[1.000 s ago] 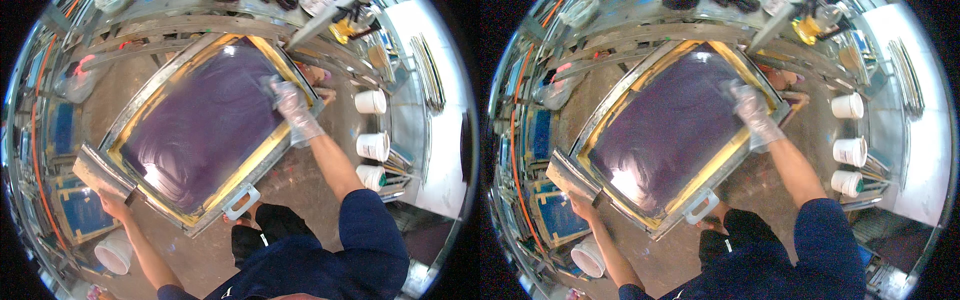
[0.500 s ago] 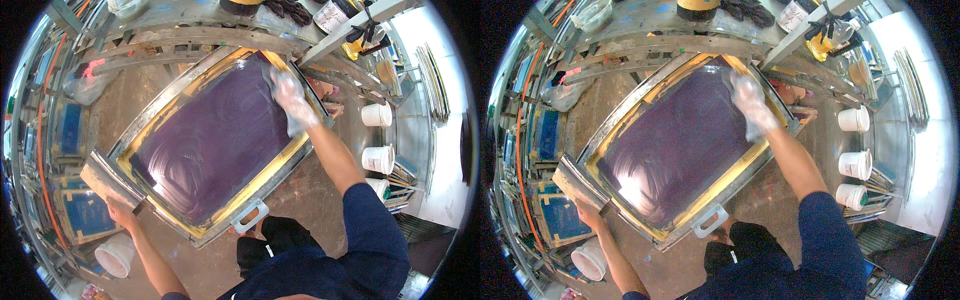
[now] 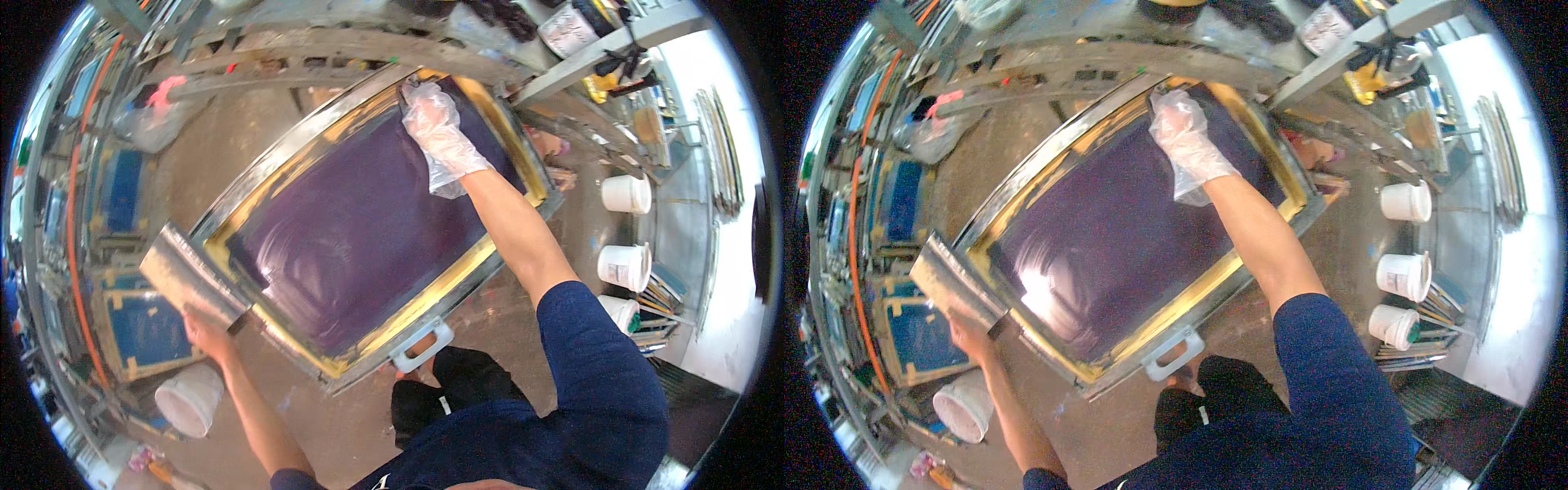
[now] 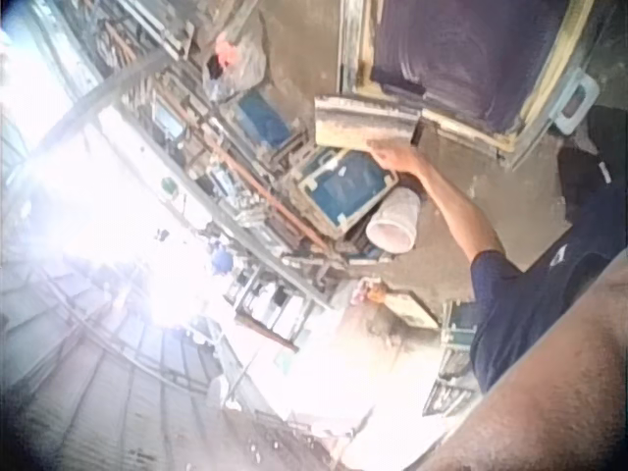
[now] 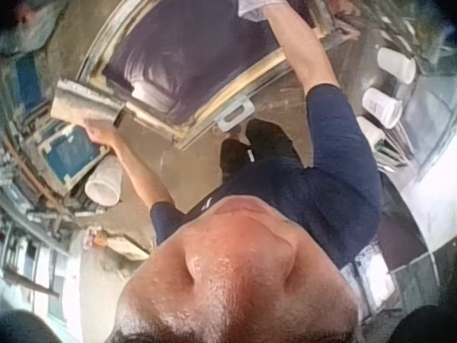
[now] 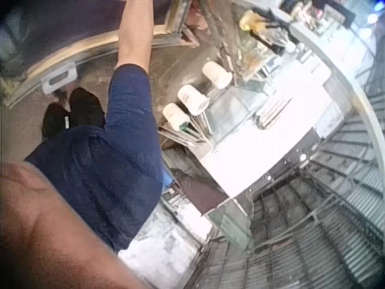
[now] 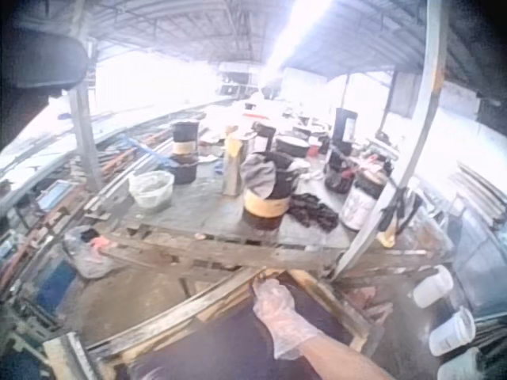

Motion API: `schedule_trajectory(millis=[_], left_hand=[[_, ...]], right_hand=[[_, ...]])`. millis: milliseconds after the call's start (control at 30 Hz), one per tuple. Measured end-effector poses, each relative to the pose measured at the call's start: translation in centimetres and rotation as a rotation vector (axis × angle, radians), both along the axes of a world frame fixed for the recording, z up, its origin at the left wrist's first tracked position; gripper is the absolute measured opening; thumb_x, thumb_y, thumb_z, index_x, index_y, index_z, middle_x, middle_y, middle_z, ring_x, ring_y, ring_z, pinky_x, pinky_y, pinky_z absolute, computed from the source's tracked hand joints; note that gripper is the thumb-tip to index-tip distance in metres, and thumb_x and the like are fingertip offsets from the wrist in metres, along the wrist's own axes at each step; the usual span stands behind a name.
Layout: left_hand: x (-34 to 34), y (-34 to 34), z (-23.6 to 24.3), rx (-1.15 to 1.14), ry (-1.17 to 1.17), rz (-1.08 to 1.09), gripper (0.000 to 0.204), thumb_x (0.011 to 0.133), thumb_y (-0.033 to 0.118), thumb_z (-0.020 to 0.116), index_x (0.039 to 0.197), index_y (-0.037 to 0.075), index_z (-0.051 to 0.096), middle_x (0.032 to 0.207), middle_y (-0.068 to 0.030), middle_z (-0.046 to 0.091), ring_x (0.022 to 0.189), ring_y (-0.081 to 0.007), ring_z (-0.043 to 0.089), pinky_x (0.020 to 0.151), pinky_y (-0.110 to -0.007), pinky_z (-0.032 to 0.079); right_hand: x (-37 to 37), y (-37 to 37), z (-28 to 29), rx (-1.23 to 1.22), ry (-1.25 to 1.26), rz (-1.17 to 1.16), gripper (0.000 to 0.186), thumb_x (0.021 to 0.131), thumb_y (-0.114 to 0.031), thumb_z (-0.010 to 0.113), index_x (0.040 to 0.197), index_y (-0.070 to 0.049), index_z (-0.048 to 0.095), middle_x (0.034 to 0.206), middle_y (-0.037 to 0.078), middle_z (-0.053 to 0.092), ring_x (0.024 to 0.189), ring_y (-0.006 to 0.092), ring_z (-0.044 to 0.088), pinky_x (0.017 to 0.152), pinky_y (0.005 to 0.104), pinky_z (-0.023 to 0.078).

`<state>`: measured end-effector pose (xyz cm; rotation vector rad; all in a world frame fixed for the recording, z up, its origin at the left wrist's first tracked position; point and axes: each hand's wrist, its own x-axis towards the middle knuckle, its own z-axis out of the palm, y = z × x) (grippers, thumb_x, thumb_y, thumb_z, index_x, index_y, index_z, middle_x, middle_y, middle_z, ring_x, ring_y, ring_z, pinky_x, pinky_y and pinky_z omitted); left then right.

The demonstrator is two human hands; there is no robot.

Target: The person pours a dark liquid from a blue container onto a rectangular screen frame and spreads it evenly with a squeegee. After coating, the person puts on a disposable glove and wipes the screen surface with a cloth.

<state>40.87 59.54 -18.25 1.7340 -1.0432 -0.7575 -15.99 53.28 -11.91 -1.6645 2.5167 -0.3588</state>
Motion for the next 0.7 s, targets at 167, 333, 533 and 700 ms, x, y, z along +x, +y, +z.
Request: schedule_trajectory(millis=[167,333,533,700], left_hand=[[-3.6,0.6,3.3,-0.042,0.146,0.037,0.04,0.105,0.034,0.043,0.109,-0.002,0.06,0.084,0.0,0.055,0.076,-0.0102,0.048,0.067,-0.025,0.041],[-2.7,0.9,2.8,-0.032,0.053,-0.04,0.038,0.106,0.034,0.042,0.103,0.0,0.06,0.083,0.0016,0.055,0.075,-0.0085,0.048,0.065,-0.025,0.04],[-4.0,0.0,3.0,-0.072,0.152,-0.034,0.037,0.106,0.033,0.041,0.094,0.002,0.058,0.078,0.0023,0.053,0.07,-0.0073,0.046,0.062,-0.024,0.039],[-3.2,0.2,2.5,-0.047,0.153,0.011,0.039,0.105,0.034,0.043,0.09,0.001,0.058,0.076,0.0013,0.053,0.069,-0.0083,0.048,0.061,-0.025,0.04]], right_hand=[[11.3,9.7,-0.7,-0.287,0.063,0.754,0.033,0.092,-0.022,0.053,0.123,-0.009,0.057,0.092,0.013,0.061,0.071,0.0294,0.061,0.067,0.0422,0.052],[1.0,8.2,-0.2,-0.116,0.424,0.544,0.039,0.093,-0.009,0.049,0.131,-0.015,0.055,0.079,0.014,0.06,0.072,0.0308,0.061,0.066,0.0434,0.053],[9.7,0.8,-2.3,-0.253,0.198,0.435,0.026,0.086,-0.009,0.054,0.111,-0.007,0.061,0.084,0.018,0.061,0.075,0.0367,0.063,0.064,0.0471,0.053],[24.6,5.4,-1.2,-0.336,-0.311,0.867,0.022,0.084,-0.006,0.052,0.105,-0.002,0.057,0.082,0.019,0.058,0.08,0.0364,0.059,0.072,0.0449,0.051]])
